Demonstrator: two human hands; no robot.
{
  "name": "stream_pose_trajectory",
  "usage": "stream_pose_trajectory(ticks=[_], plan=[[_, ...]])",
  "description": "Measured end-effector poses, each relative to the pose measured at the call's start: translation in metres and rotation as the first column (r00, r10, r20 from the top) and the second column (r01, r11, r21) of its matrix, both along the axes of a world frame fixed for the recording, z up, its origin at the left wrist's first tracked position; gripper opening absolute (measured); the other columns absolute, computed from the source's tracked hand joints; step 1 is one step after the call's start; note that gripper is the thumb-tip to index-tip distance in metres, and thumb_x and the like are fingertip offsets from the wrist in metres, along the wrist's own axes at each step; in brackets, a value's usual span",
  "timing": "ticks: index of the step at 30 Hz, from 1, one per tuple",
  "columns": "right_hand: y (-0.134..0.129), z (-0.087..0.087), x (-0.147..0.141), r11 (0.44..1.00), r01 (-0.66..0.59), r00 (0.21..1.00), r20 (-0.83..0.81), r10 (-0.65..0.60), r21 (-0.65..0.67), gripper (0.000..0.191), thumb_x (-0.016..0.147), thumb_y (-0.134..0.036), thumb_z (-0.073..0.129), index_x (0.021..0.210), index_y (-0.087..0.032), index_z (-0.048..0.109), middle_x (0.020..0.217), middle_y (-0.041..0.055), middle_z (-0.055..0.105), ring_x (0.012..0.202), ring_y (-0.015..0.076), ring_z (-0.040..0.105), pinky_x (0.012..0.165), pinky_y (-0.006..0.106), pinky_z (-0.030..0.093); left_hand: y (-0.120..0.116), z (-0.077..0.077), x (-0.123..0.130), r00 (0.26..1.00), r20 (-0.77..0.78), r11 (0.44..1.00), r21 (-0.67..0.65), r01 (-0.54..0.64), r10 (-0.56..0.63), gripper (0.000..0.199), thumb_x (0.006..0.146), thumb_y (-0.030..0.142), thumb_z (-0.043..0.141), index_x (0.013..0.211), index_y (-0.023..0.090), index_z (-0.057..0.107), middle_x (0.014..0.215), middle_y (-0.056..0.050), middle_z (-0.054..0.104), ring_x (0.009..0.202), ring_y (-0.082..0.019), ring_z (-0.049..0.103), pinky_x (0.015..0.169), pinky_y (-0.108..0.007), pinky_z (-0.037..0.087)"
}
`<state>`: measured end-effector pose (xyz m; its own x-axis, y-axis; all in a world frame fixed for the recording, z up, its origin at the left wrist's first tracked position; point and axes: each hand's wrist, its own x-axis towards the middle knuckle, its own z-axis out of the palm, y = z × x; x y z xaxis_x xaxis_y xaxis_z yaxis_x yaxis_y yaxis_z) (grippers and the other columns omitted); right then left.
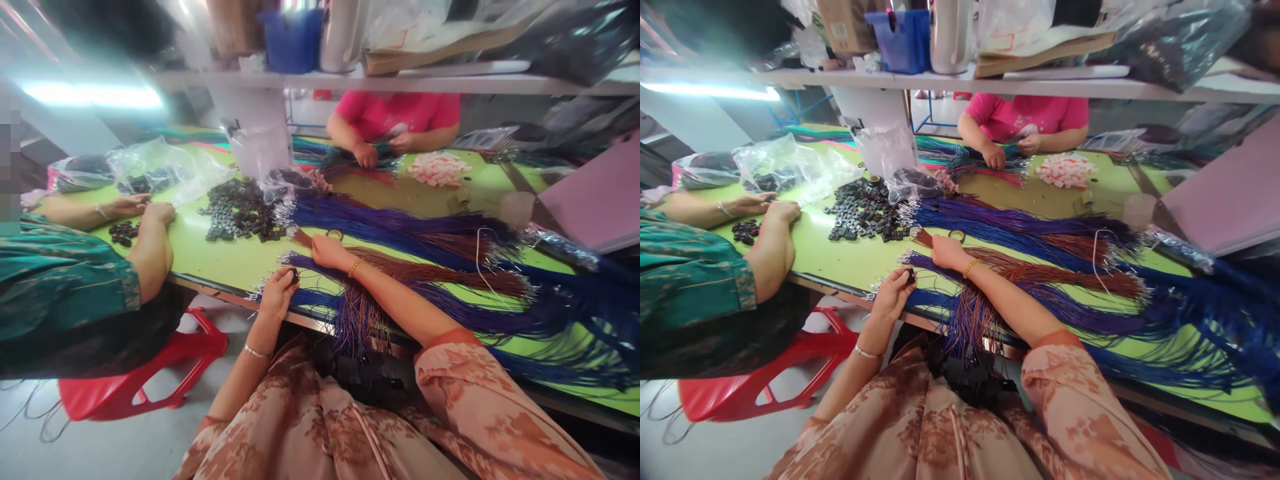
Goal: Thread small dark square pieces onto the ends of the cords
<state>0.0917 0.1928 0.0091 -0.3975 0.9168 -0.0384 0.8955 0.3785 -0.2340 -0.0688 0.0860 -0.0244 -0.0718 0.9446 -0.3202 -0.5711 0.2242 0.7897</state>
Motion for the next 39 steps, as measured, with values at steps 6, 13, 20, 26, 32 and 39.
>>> stream_pose_trajectory(ticks=[6,13,20,26,32,39], plan=[[0.016,0.003,-0.003,0.999,-0.021,0.966,-0.259,0.012,-0.035,0.018,0.083,-0.021,0.049,0.083,-0.014,0.065,0.086,0.0075,0.070,0.073,0.0158,0.057,0.065,0.024,0.035,0.000,0.001,0.001,1.000,0.009,1.000,0.002,0.000,0.000,0.029,0.063,0.023,0.080,0.086,0.015,0.066,0.078,-0.002,0.067,0.071,-0.010,0.062,0.065,-0.022,0.049],[0.043,0.001,-0.033,0.992,-0.020,0.916,-0.401,-0.031,-0.122,0.021,0.078,-0.022,0.051,0.074,-0.010,0.069,0.070,0.0020,0.065,0.063,0.0104,0.049,0.057,0.021,0.030,-0.002,-0.001,0.001,1.000,0.004,1.000,0.008,-0.017,0.017,0.030,0.063,0.025,0.081,0.087,0.015,0.065,0.079,-0.001,0.065,0.071,-0.010,0.061,0.066,-0.023,0.049],[0.045,0.008,-0.044,0.990,-0.114,0.823,-0.567,0.045,-0.087,0.020,0.074,-0.020,0.052,0.074,-0.010,0.069,0.068,0.0008,0.063,0.062,0.0092,0.047,0.058,0.020,0.031,-0.003,-0.002,0.001,1.000,0.002,1.000,0.021,-0.020,0.020,0.031,0.062,0.026,0.082,0.086,0.015,0.066,0.079,-0.001,0.065,0.070,-0.010,0.061,0.065,-0.022,0.049],[0.014,0.021,-0.040,0.981,-0.191,0.694,-0.712,0.105,-0.042,0.015,0.071,-0.019,0.052,0.069,-0.011,0.064,0.064,-0.0004,0.059,0.060,0.0088,0.046,0.058,0.020,0.034,-0.003,-0.005,0.002,0.999,0.032,0.999,0.038,-0.033,0.032,0.029,0.063,0.024,0.081,0.087,0.015,0.066,0.079,-0.001,0.066,0.070,-0.010,0.061,0.067,-0.023,0.050],[-0.035,0.016,-0.012,0.978,-0.194,0.683,-0.726,0.080,-0.075,0.012,0.070,-0.024,0.057,0.068,-0.013,0.061,0.060,-0.0026,0.056,0.054,0.0074,0.043,0.053,0.020,0.031,-0.001,-0.003,0.003,0.996,0.087,0.996,0.087,-0.026,0.019,0.026,0.070,0.021,0.075,0.093,0.016,0.064,0.086,-0.004,0.067,0.079,-0.012,0.063,0.073,-0.025,0.049],[-0.064,0.013,0.001,0.991,-0.134,0.739,-0.668,0.088,-0.018,0.011,0.072,-0.024,0.058,0.067,-0.014,0.061,0.052,-0.0059,0.047,0.049,0.0063,0.036,0.050,0.021,0.025,-0.001,-0.002,0.009,0.994,0.113,0.995,0.098,-0.005,-0.006,0.023,0.074,0.021,0.071,0.095,0.016,0.065,0.087,-0.004,0.066,0.080,-0.013,0.062,0.076,-0.027,0.049]])
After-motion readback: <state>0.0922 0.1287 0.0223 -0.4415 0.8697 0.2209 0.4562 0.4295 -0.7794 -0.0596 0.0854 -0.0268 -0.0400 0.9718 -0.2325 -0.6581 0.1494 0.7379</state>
